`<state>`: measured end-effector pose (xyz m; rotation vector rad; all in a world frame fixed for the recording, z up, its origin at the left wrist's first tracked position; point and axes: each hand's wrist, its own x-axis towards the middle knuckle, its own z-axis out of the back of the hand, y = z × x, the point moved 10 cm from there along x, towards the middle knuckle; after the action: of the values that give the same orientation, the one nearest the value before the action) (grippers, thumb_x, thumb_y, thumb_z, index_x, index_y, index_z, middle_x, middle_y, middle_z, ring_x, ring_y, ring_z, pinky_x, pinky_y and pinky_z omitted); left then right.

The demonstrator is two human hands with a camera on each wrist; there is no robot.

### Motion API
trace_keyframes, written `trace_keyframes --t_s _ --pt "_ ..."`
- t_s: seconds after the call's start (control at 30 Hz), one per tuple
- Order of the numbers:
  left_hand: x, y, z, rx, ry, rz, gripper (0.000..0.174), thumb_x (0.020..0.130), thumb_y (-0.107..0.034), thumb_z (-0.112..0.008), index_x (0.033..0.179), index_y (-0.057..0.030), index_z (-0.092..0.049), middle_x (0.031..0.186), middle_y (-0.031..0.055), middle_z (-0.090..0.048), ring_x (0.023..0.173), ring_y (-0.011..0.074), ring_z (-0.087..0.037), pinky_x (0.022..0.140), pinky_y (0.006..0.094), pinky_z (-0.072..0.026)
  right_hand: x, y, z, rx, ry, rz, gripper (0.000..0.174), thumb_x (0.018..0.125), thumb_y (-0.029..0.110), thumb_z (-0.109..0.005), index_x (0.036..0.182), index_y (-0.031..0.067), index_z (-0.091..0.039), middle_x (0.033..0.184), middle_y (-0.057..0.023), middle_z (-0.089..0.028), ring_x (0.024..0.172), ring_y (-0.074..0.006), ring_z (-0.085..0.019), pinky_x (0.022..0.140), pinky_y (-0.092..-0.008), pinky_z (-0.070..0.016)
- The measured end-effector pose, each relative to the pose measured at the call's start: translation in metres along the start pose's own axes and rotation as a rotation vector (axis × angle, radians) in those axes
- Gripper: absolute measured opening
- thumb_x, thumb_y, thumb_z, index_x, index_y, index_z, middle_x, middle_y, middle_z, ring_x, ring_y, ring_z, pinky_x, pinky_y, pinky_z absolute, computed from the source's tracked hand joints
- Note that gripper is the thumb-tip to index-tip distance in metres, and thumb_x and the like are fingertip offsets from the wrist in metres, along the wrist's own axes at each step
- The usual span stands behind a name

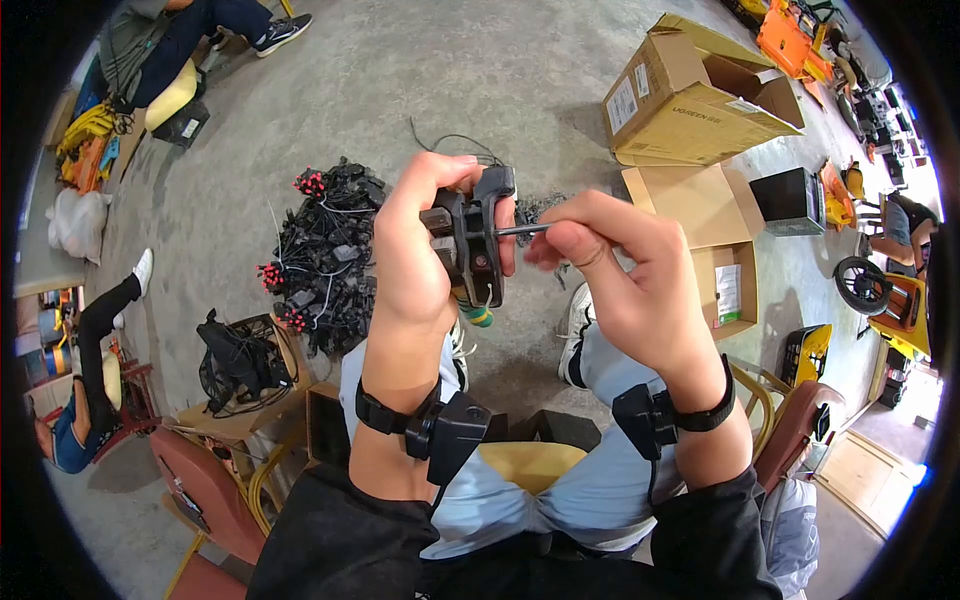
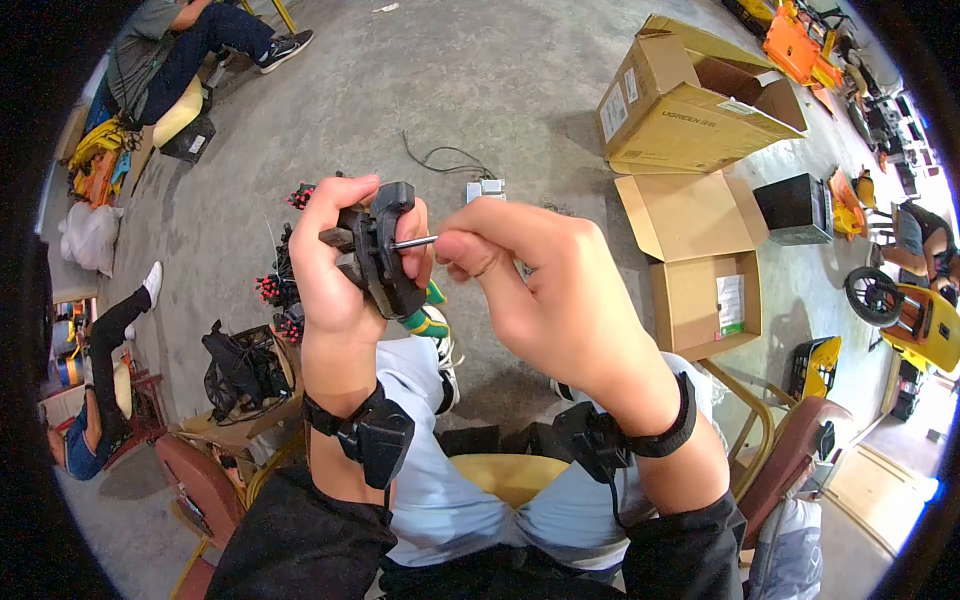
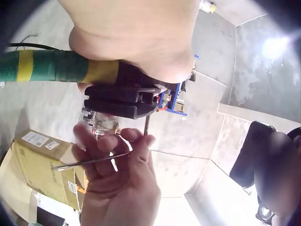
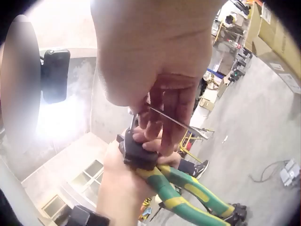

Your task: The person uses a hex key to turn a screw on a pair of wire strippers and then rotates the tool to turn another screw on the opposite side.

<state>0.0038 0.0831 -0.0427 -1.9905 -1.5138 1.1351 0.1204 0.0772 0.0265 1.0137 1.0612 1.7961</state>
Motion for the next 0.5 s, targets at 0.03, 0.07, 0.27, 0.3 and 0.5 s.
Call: trace_keyframes --t_s 0.03,0.07,0.27,0.3,0.5 --pt "0.0 -0.002 0.001 0.022 -0.024 -0.025 0.033 0.08 -0.031 -0.045 0.073 0.0004 -0.054 0.06 0.0102 -0.055 0.044 0.0187 -0.051 0.044 0.0284 -0.0422 0.0 0.004 0.001 0.0 0.0 0.0 0.005 0.082 0.004 -0.055 0.082 0.0022 -0.059 0.065 -0.0077 -0.057 0.058 -0.0207 -0.057 0.052 -0.0294 -0.043" --pt "-0.001 -0.004 0.003 0.045 -0.048 -0.051 0.033 0.08 -0.03 -0.046 0.075 0.0008 -0.054 0.061 0.0101 -0.055 0.044 0.0188 -0.051 0.043 0.0282 -0.0422 -0.003 -0.009 -0.006 0.199 0.073 -0.223 0.01 0.086 0.008 -0.051 0.082 0.0012 -0.058 0.062 -0.0064 -0.057 0.056 -0.0166 -0.057 0.05 -0.0275 -0.0421" --pt "-0.003 -0.004 0.001 -0.002 -0.063 -0.024 0.033 0.079 -0.031 -0.046 0.074 0.0005 -0.054 0.06 0.0098 -0.054 0.044 0.0193 -0.051 0.044 0.0289 -0.0421 -0.011 -0.015 -0.019 0.561 0.207 -0.513 0.024 0.094 0.016 -0.041 0.084 -0.0023 -0.053 0.058 -0.0064 -0.055 0.051 -0.0141 -0.056 0.049 -0.0213 -0.0424" --pt "-0.002 -0.004 0.002 -0.002 -0.064 -0.025 0.033 0.079 -0.031 -0.046 0.074 0.0005 -0.054 0.06 0.0098 -0.054 0.044 0.0193 -0.051 0.044 0.0289 -0.0421 -0.008 -0.014 -0.013 0.52 0.161 -0.452 0.024 0.093 0.016 -0.042 0.084 -0.0025 -0.054 0.061 -0.0061 -0.056 0.054 -0.013 -0.056 0.051 -0.0214 -0.0426" --pt "0.0 0.004 -0.013 -0.111 0.106 0.075 0.036 0.077 -0.034 -0.044 0.062 -0.0021 -0.051 0.056 0.0096 -0.052 0.044 0.0197 -0.05 0.045 0.0305 -0.0417 0.0 0.009 -0.002 0.092 0.062 -0.014 0.016 0.09 0.01 -0.047 0.087 -0.0012 -0.058 0.075 -0.0041 -0.058 0.065 -0.011 -0.051 0.059 -0.0235 -0.0416"
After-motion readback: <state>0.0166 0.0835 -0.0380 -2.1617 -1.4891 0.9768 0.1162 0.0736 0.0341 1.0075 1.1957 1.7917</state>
